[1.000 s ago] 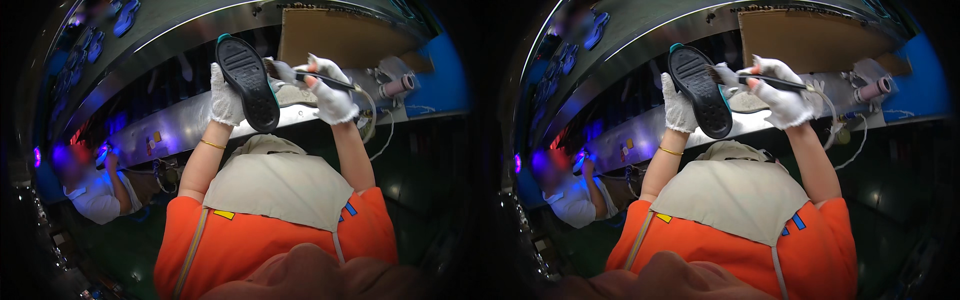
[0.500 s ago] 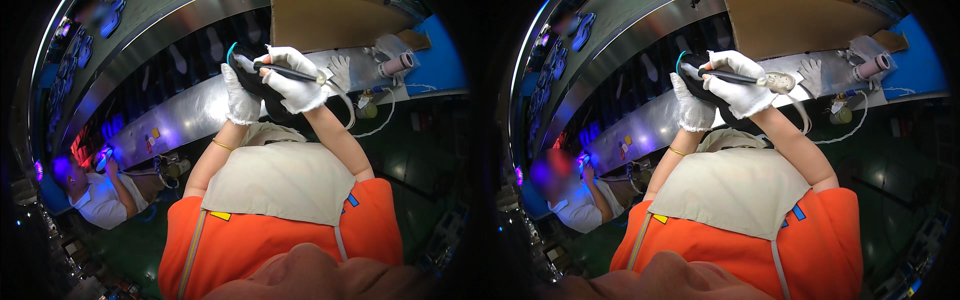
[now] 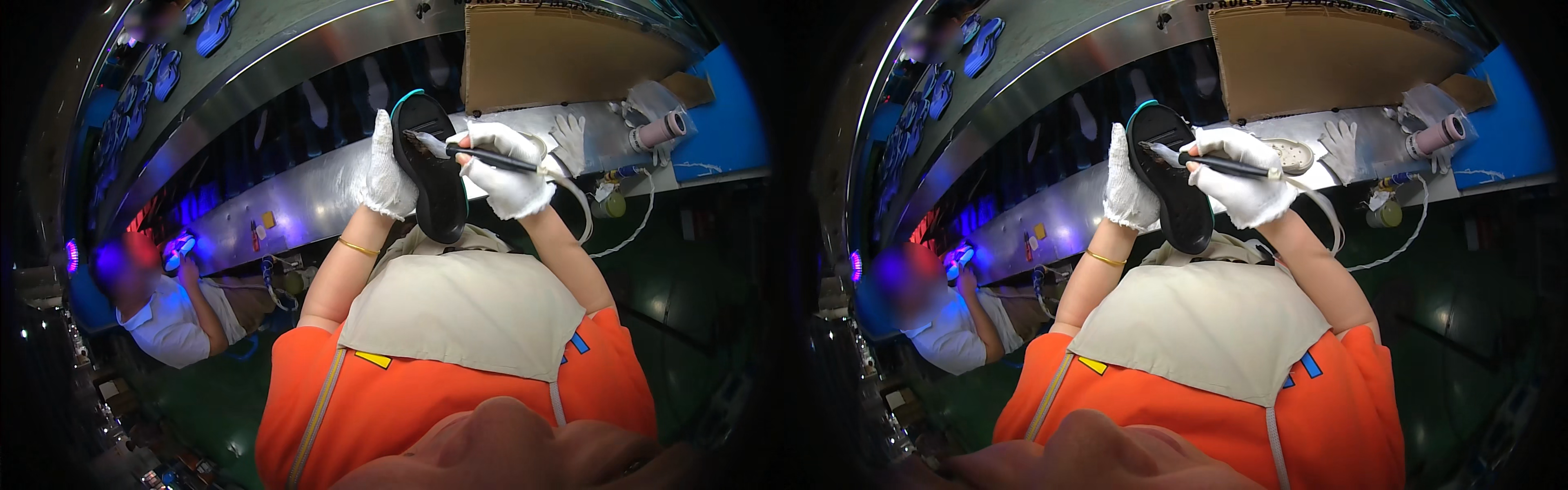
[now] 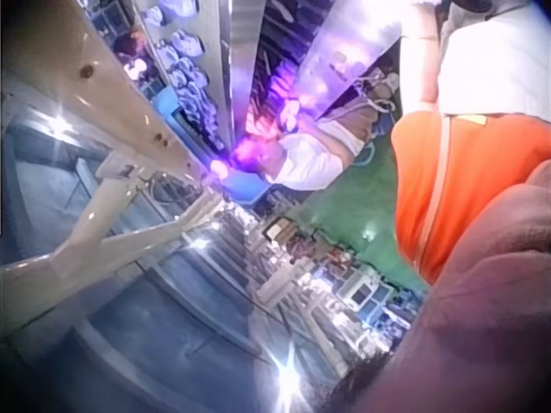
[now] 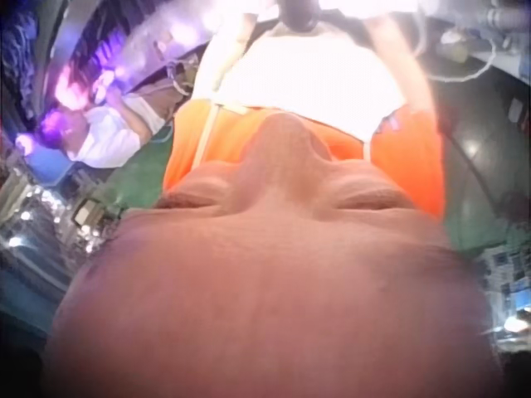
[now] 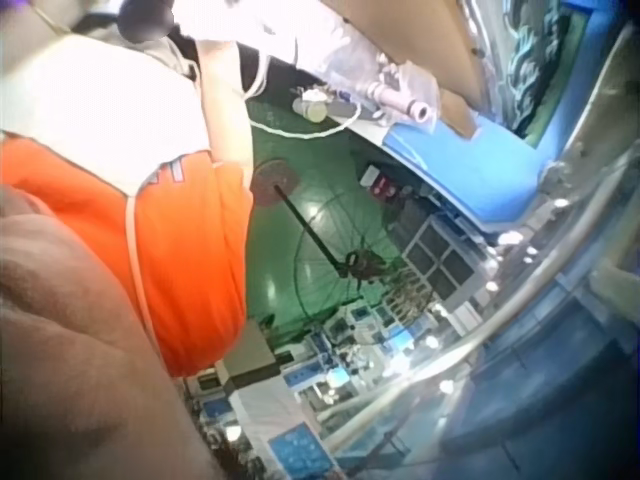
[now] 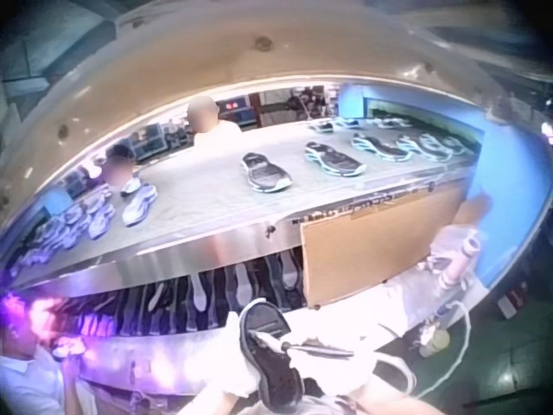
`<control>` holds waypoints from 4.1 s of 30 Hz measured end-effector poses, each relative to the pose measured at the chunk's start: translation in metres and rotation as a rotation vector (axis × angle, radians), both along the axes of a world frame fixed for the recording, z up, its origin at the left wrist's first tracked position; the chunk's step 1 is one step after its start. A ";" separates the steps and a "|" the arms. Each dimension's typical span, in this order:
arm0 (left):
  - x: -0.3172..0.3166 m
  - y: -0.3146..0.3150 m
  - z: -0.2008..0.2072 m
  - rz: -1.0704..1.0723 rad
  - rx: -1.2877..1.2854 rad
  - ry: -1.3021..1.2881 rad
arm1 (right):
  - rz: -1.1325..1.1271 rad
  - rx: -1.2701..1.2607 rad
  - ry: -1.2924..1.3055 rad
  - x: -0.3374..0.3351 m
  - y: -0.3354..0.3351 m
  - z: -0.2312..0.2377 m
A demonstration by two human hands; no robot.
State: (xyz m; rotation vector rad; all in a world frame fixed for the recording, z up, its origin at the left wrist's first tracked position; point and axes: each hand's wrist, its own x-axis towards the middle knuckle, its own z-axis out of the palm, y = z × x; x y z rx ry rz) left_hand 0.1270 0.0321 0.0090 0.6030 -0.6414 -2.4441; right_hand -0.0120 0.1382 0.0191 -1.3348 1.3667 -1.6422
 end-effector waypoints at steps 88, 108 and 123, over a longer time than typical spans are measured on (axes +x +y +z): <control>0.024 -0.055 0.035 0.195 -0.288 0.272 | 0.315 0.001 -0.021 -0.044 -0.005 0.031; -0.012 0.012 -0.010 -0.053 0.117 0.202 | -0.034 -0.149 -0.097 -0.005 -0.013 0.020; -0.012 -0.008 0.003 0.101 -0.157 0.237 | -0.011 -0.097 -0.117 0.003 -0.013 0.012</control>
